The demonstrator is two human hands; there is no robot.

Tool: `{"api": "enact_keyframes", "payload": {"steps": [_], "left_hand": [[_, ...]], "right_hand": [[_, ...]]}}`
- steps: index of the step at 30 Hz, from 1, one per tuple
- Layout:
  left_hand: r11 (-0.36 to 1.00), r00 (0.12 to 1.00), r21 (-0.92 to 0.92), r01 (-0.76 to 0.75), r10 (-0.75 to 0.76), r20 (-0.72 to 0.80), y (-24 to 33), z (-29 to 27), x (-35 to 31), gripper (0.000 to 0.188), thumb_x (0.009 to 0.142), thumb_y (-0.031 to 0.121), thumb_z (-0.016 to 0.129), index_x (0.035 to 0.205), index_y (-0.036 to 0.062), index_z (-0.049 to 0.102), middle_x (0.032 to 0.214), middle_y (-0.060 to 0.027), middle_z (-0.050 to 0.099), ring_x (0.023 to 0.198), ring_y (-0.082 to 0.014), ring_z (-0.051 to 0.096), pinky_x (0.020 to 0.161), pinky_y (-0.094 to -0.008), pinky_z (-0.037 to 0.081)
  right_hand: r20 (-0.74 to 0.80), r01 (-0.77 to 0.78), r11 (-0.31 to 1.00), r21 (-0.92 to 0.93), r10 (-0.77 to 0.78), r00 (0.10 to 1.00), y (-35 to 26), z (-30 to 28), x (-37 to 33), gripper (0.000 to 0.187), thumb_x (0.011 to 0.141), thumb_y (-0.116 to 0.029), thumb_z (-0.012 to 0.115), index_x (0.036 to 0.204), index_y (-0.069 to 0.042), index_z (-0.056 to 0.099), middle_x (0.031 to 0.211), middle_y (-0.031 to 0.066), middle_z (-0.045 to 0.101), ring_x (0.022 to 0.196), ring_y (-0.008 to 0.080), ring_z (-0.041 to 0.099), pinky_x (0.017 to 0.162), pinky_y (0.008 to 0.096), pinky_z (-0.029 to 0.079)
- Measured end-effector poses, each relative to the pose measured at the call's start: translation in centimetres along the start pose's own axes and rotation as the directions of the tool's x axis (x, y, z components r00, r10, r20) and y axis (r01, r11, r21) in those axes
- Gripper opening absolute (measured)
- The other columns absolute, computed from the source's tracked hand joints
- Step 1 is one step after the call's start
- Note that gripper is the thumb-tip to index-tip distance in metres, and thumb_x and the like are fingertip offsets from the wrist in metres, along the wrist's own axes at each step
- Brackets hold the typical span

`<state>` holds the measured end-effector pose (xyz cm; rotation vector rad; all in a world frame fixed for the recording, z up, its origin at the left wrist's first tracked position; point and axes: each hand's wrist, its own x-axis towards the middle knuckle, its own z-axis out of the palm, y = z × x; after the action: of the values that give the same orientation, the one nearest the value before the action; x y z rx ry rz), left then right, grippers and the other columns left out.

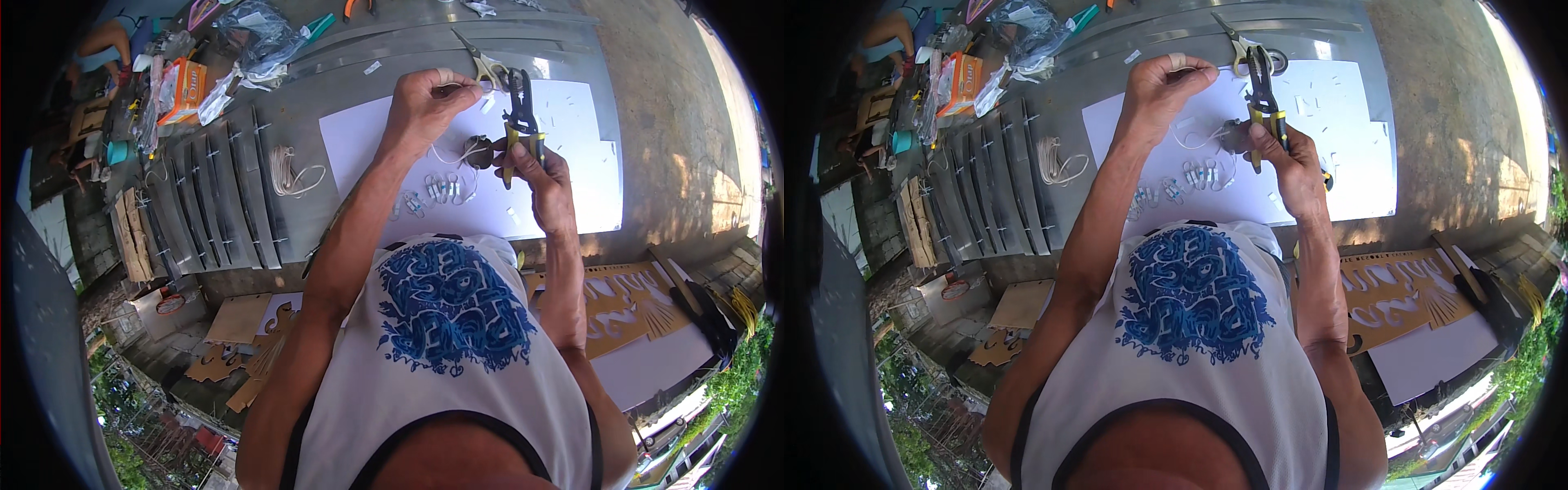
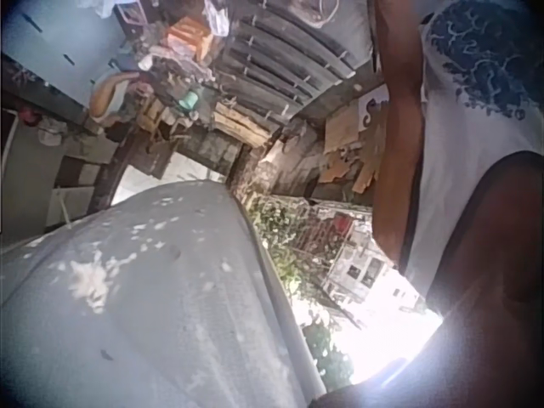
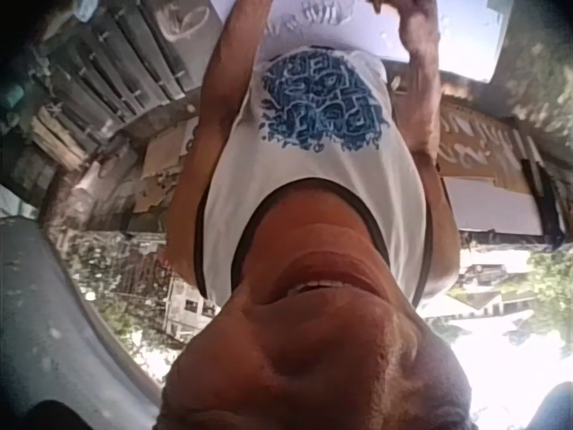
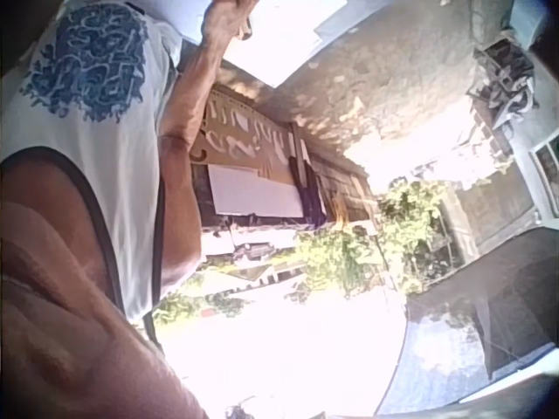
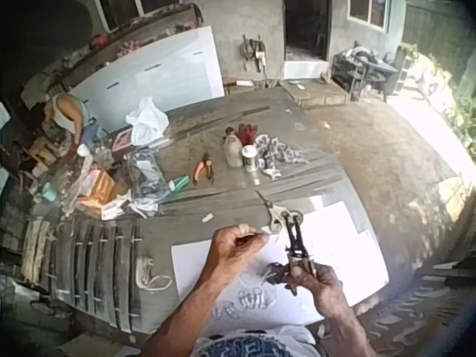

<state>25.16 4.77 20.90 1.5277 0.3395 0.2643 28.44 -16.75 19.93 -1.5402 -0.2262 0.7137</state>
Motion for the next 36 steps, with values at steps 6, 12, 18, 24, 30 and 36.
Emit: {"api": "enact_keyframes", "payload": {"steps": [6, 12, 18, 24, 30, 36], "left_hand": [[0.999, 0.992, 0.011, -0.034, 0.035, -0.123, 0.4, 0.5, 0.0, 0.015, 0.086, 0.009, 0.076, 0.096, -0.0016, 0.075, 0.084, -0.0033, 0.072, 0.077, -0.0069, 0.063, 0.072, -0.0209, 0.05], [0.983, 0.954, 0.145, -0.116, 0.151, -0.257, 1.3, 1.3, -0.8, 0.012, 0.087, 0.007, 0.075, 0.096, -0.0017, 0.074, 0.075, 0.0002, 0.069, 0.068, -0.0031, 0.059, 0.061, -0.0185, 0.047], [0.954, 0.929, 0.23, -0.191, 0.251, -0.27, 0.6, 1.6, -1.1, 0.01, 0.086, 0.004, 0.074, 0.094, -0.0015, 0.073, 0.07, 0.0014, 0.067, 0.061, -0.0014, 0.055, 0.055, -0.018, 0.044], [0.908, 0.898, 0.332, -0.255, 0.35, -0.267, 0.2, 2.0, -1.4, 0.011, 0.085, 0.004, 0.075, 0.094, -0.0013, 0.073, 0.07, 0.0027, 0.066, 0.06, -0.0009, 0.053, 0.054, -0.0184, 0.044], [0.921, 0.908, 0.306, -0.243, 0.327, -0.264, -0.1, 2.1, -1.6, 0.01, 0.084, 0.003, 0.075, 0.093, -0.0009, 0.073, 0.07, 0.0027, 0.066, 0.06, -0.0007, 0.053, 0.054, -0.0189, 0.045], [0.917, 0.904, 0.319, -0.24, 0.331, -0.272, -0.2, 2.1, -1.8, 0.011, 0.084, 0.003, 0.075, 0.093, -0.0014, 0.072, 0.07, 0.0019, 0.066, 0.061, -0.0011, 0.054, 0.054, -0.0192, 0.045]], "right_hand": [[0.07, -0.033, 0.997, 0.064, 0.029, 0.997, 0.0, 1.3, -0.6, 0.049, 0.095, -0.045, 0.064, 0.107, 0.002, 0.071, 0.089, 0.0116, 0.072, 0.087, 0.0189, 0.064, 0.082, 0.033, 0.047], [0.094, -0.019, 0.998, 0.062, 0.014, 0.996, -0.1, 2.1, -0.3, 0.048, 0.095, -0.044, 0.064, 0.106, 0.002, 0.071, 0.088, 0.0116, 0.072, 0.085, 0.0186, 0.062, 0.08, 0.0329, 0.046], [0.096, -0.018, 0.998, 0.067, 0.012, 0.995, -0.3, 2.5, -0.2, 0.047, 0.095, -0.043, 0.065, 0.105, 0.002, 0.071, 0.087, 0.0115, 0.071, 0.084, 0.0181, 0.062, 0.079, 0.0318, 0.046], [0.102, -0.019, 0.999, 0.033, 0.015, 0.995, 0.0, 2.6, -0.1, 0.044, 0.096, -0.041, 0.065, 0.105, 0.002, 0.071, 0.083, 0.009, 0.068, 0.079, 0.0162, 0.057, 0.074, 0.0304, 0.044], [0.068, -0.003, 0.996, -0.086, 0.009, 0.998, -0.7, 2.8, -0.3, 0.045, 0.095, -0.043, 0.065, 0.104, 0.0, 0.069, 0.077, 0.0035, 0.064, 0.072, 0.0111, 0.05, 0.067, 0.0268, 0.04], [0.045, -0.019, 0.985, -0.169, 0.027, 0.999, -0.3, 2.9, -0.2, 0.044, 0.095, -0.044, 0.065, 0.104, 0.0, 0.066, 0.076, 0.003, 0.063, 0.071, 0.0103, 0.048, 0.065, 0.0267, 0.039]]}}
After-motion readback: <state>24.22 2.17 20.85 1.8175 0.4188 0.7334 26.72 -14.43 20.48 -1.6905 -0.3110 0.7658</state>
